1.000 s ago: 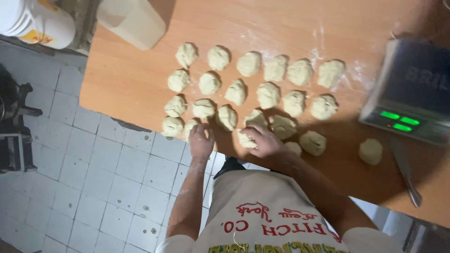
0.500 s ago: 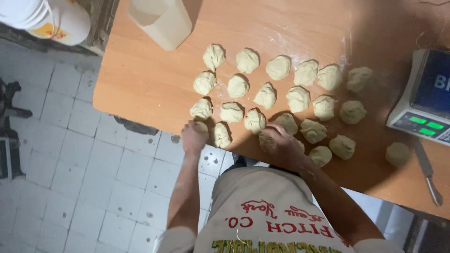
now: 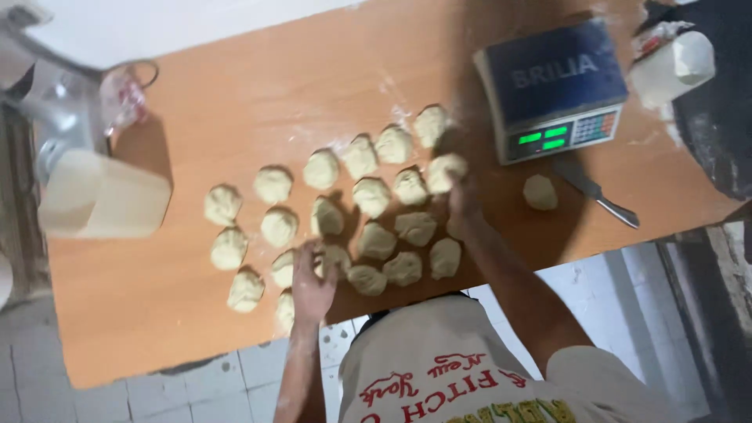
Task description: Cutting a large piece of dough into smaller portions and weighing them on a digital scale.
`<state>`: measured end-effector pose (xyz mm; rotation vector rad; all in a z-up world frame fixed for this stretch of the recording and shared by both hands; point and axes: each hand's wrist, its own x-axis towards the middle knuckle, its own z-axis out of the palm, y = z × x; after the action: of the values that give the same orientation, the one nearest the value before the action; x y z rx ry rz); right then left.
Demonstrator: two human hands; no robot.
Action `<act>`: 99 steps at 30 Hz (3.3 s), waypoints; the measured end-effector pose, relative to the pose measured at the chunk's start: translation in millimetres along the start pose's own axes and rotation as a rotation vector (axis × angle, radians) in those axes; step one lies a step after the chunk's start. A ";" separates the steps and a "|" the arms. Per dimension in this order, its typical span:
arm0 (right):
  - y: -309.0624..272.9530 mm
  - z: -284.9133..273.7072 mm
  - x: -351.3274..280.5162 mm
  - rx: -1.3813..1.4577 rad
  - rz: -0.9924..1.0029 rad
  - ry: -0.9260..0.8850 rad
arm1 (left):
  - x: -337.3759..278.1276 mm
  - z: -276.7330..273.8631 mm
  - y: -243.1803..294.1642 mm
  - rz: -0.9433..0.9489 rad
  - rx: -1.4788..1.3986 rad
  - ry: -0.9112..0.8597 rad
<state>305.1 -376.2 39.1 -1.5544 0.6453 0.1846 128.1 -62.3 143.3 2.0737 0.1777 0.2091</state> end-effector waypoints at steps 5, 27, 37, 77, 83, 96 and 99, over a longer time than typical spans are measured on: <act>-50.8 -94.0 114.6 0.489 -0.246 0.024 | 3.8 63.7 30.2 -0.271 0.058 -0.241; -91.6 -223.7 123.0 0.009 -0.269 0.011 | 87.8 236.1 123.9 -0.029 0.103 -0.424; -106.7 -248.2 141.7 0.020 -0.341 0.063 | 91.0 253.4 110.6 -0.013 0.142 -0.432; 14.5 108.8 -153.6 -0.800 -1.318 -0.770 | -94.3 -7.0 -65.6 -0.411 -0.081 0.312; 126.3 241.9 -229.5 -0.578 -1.065 -0.992 | -149.1 -109.6 -143.8 -0.598 -0.160 0.477; 119.1 384.4 -160.0 -1.231 -1.106 -0.732 | -135.6 -137.3 -187.4 -0.675 0.147 0.059; 62.9 435.8 -161.3 -1.307 -1.194 -0.358 | -134.6 -151.9 -187.9 -0.527 0.238 -0.005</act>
<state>256.6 89.6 16.4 -2.7616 -0.9714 -0.0715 -44.2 129.1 42.7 2.1786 0.7637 -0.1462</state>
